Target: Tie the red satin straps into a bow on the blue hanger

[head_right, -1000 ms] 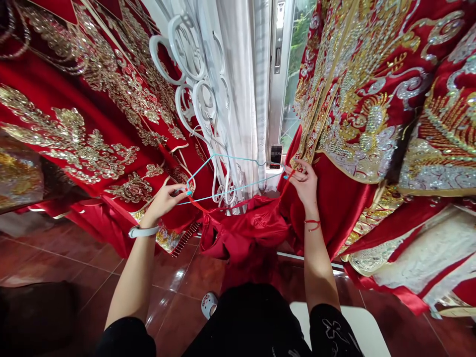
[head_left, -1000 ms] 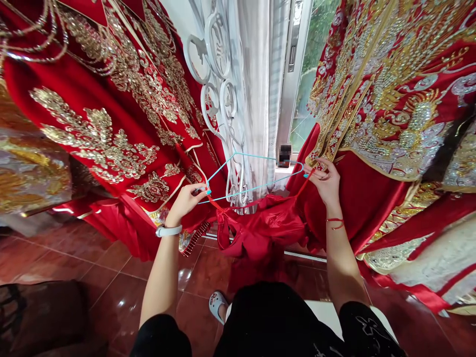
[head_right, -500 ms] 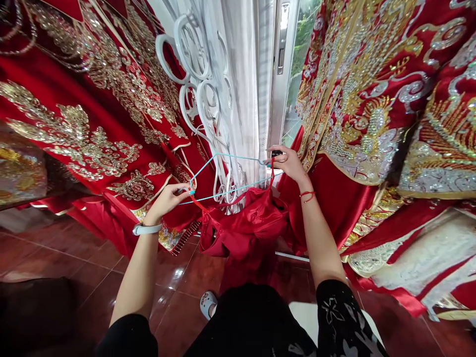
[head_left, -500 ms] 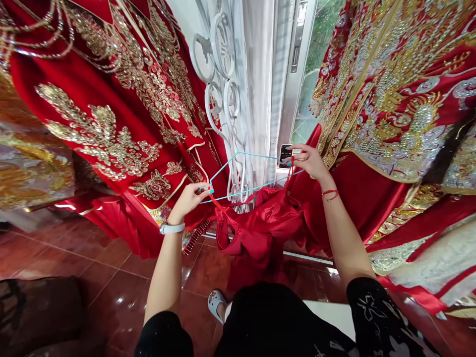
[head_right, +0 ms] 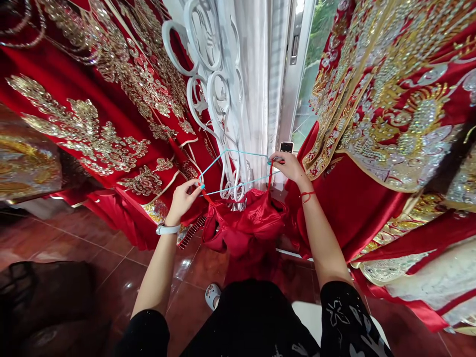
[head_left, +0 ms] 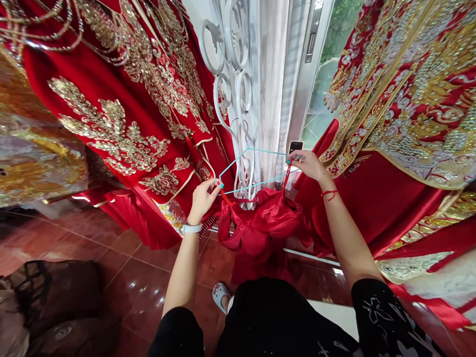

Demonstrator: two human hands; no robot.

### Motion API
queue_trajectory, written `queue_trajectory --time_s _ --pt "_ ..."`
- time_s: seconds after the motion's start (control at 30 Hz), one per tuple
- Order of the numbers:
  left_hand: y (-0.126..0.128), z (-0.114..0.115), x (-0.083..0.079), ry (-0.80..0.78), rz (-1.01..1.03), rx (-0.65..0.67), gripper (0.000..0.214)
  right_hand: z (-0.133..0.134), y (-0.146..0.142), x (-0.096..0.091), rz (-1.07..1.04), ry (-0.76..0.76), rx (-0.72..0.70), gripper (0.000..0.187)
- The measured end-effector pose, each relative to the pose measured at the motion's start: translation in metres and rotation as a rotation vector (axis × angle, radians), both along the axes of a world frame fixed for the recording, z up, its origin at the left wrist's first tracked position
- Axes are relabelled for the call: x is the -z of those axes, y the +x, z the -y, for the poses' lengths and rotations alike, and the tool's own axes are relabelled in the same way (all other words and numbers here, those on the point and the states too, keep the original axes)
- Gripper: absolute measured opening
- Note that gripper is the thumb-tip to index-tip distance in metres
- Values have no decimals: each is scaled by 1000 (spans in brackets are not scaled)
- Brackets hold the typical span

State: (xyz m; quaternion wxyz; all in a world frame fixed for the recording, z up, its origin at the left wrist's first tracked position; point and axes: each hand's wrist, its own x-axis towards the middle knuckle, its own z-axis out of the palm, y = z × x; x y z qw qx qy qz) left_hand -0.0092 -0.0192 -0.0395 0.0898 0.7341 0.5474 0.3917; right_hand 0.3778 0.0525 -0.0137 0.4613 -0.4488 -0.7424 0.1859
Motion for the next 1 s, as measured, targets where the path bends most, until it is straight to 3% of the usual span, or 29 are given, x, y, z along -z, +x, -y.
queue_trajectory --time_s 0.13,0.23,0.3,0.4,0.47,0.53,0.63,0.7,0.8,0.9,1.0 --pt "-7 3 14 103 -2 30 47 4 -4 2 5 83 8 19" --pt "-21 18 48 136 132 -85 69 21 -10 7 -19 234 112 26" --pt "-32 35 76 35 194 -94 56 35 -21 17 -110 329 262 26" --pt "-43 62 108 -262 50 137 26 54 -50 47 -315 353 431 18" --pt "-44 77 115 -412 -49 221 22 62 -79 71 -439 223 357 14" --pt "-43 86 113 -482 -69 231 23 67 -111 95 -535 -20 159 11" --pt "-41 92 101 -472 27 219 17 71 -159 119 -732 -424 -133 22" --pt "-41 93 96 -427 127 205 16 71 -184 123 -869 -573 -264 31" --pt "-38 92 95 -297 284 102 24 65 -208 112 -967 -618 -418 39" --pt "-34 88 99 -108 500 -130 28 58 -221 96 -947 -561 -493 34" --pt "-34 83 102 -131 647 -277 38 54 -228 90 -933 -570 -491 23"
